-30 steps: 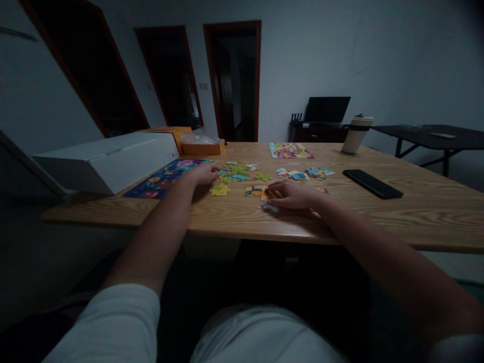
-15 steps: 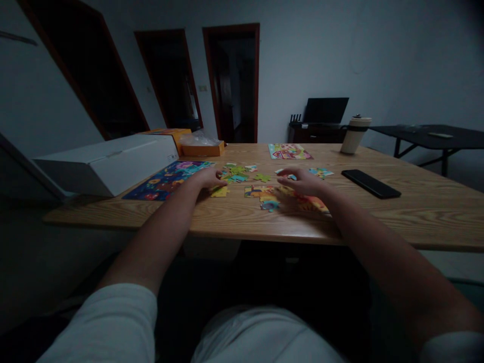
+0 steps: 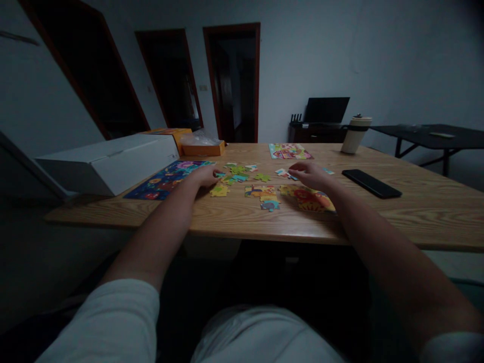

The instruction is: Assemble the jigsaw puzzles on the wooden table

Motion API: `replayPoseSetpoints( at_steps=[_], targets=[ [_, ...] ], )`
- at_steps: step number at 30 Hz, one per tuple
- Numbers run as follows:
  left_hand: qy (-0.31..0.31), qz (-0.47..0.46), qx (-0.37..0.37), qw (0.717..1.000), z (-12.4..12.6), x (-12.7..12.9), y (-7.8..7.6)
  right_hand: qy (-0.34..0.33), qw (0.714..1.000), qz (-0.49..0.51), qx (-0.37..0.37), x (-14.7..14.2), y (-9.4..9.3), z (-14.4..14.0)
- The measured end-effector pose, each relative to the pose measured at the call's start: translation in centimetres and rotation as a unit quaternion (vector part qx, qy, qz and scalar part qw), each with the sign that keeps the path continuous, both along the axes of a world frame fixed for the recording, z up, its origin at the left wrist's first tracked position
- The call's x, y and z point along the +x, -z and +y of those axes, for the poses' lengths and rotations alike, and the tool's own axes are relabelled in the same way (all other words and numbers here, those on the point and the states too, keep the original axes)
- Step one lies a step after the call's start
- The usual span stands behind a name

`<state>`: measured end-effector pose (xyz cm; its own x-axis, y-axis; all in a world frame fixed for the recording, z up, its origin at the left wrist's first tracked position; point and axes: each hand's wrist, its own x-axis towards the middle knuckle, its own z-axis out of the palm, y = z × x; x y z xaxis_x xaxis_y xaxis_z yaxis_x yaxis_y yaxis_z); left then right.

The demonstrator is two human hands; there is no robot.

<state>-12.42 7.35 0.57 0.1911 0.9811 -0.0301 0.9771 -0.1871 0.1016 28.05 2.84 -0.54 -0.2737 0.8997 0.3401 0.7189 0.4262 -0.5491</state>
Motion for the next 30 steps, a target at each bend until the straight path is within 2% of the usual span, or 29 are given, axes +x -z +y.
replayPoseSetpoints(
  at_steps=[8,15,23,27,30],
  targets=[
    [0.031,0.034,-0.022,0.999,-0.8,0.1,-1.0,0.013,0.999,-0.035,-0.022,-0.5,-0.6,-1.1],
    [-0.011,-0.032,-0.02,0.999,-0.9,0.0,-0.8,0.004,0.999,-0.044,-0.015,-0.5,-0.4,-1.0],
    [-0.026,-0.037,-0.059,0.997,-0.8,-0.3,-1.2,-0.018,0.999,-0.042,0.001,-0.2,0.2,-0.4],
    [0.013,-0.025,-0.038,0.999,-0.8,-0.6,-1.2,-0.022,1.0,-0.018,-0.002,0.0,0.2,-0.2],
    [0.041,-0.042,-0.043,0.997,-0.7,-0.7,-1.0,-0.011,0.999,0.044,0.01,0.5,0.0,0.2]
  ],
)
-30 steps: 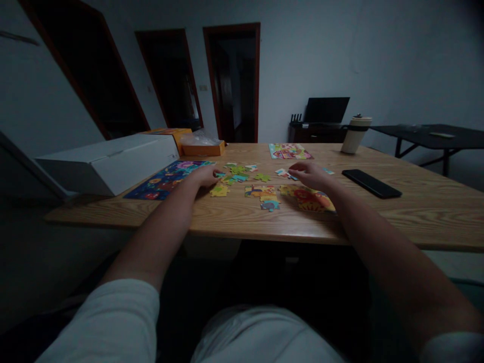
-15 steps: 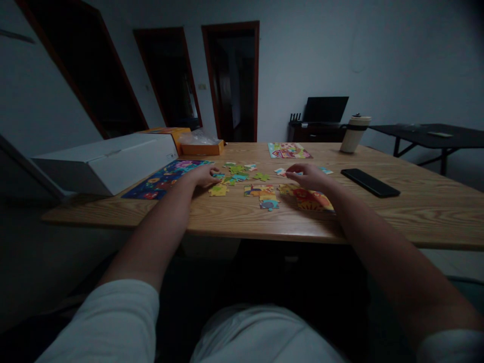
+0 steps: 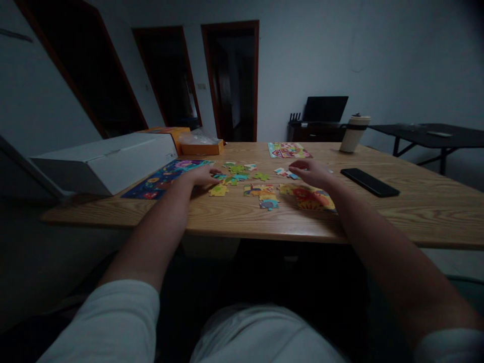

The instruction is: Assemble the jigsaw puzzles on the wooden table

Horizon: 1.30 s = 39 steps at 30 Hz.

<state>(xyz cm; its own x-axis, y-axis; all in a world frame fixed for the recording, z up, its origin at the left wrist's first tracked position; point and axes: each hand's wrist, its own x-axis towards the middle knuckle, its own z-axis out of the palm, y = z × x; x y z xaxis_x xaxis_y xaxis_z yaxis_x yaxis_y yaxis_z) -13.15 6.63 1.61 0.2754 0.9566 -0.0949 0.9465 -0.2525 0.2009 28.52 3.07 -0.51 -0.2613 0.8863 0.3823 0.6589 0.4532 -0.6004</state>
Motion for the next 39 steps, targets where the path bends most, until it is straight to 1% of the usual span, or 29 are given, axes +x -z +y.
replayPoseSetpoints(
  at_steps=[2,5,7,10,13,15,17,20,23,25,28,31,33,36,39],
  targets=[
    [-0.002,-0.014,-0.005,1.0,0.1,0.0,0.1,0.024,0.998,0.063,0.013,0.3,-0.2,0.3],
    [-0.013,-0.025,-0.008,1.0,0.1,0.0,0.2,0.067,0.987,0.145,0.027,0.7,-0.5,0.5],
    [-0.02,-0.019,-0.01,1.0,-0.1,0.0,0.2,0.082,0.982,0.168,0.039,0.8,-0.7,0.4],
    [-0.023,-0.006,0.0,1.0,-0.3,0.4,0.0,0.1,0.978,0.176,0.058,0.8,-1.0,0.3],
    [-0.009,0.009,0.03,0.999,0.0,2.0,-0.2,0.12,0.974,0.181,0.059,1.2,-1.1,0.7],
    [0.002,0.03,0.039,0.999,0.6,3.7,-0.5,0.137,0.971,0.186,0.057,2.0,-1.1,1.2],
    [0.016,0.066,0.034,0.997,1.3,5.7,-0.8,0.159,0.969,0.18,0.053,3.3,-1.0,1.9],
    [0.048,0.105,0.034,0.993,2.0,8.8,-1.3,0.191,0.975,0.112,0.012,5.3,-0.3,2.9],
    [0.103,0.081,0.032,0.991,1.6,11.7,-1.4,0.208,0.977,-0.012,-0.053,6.3,0.8,3.5],
    [0.146,0.071,0.017,0.987,0.6,13.4,-1.2,0.202,0.972,-0.084,-0.089,6.2,1.4,3.6],
    [0.191,0.088,-0.02,0.977,-1.0,14.9,-0.7,0.157,0.967,-0.16,-0.121,5.5,2.1,3.7],
    [0.201,0.081,-0.037,0.976,-1.9,15.1,-0.1,0.11,0.966,-0.203,-0.115,4.9,2.4,4.0],
    [0.207,0.051,-0.029,0.977,-1.8,14.6,0.4,0.102,0.964,-0.228,-0.093,4.6,2.4,4.2],
    [0.223,0.015,-0.019,0.974,-1.5,13.9,1.0,0.133,0.945,-0.294,-0.061,4.1,2.3,4.4],
    [0.224,0.011,-0.01,0.974,-1.4,13.6,1.3,0.156,0.926,-0.341,-0.039,3.2,2.0,4.5]
  ],
)
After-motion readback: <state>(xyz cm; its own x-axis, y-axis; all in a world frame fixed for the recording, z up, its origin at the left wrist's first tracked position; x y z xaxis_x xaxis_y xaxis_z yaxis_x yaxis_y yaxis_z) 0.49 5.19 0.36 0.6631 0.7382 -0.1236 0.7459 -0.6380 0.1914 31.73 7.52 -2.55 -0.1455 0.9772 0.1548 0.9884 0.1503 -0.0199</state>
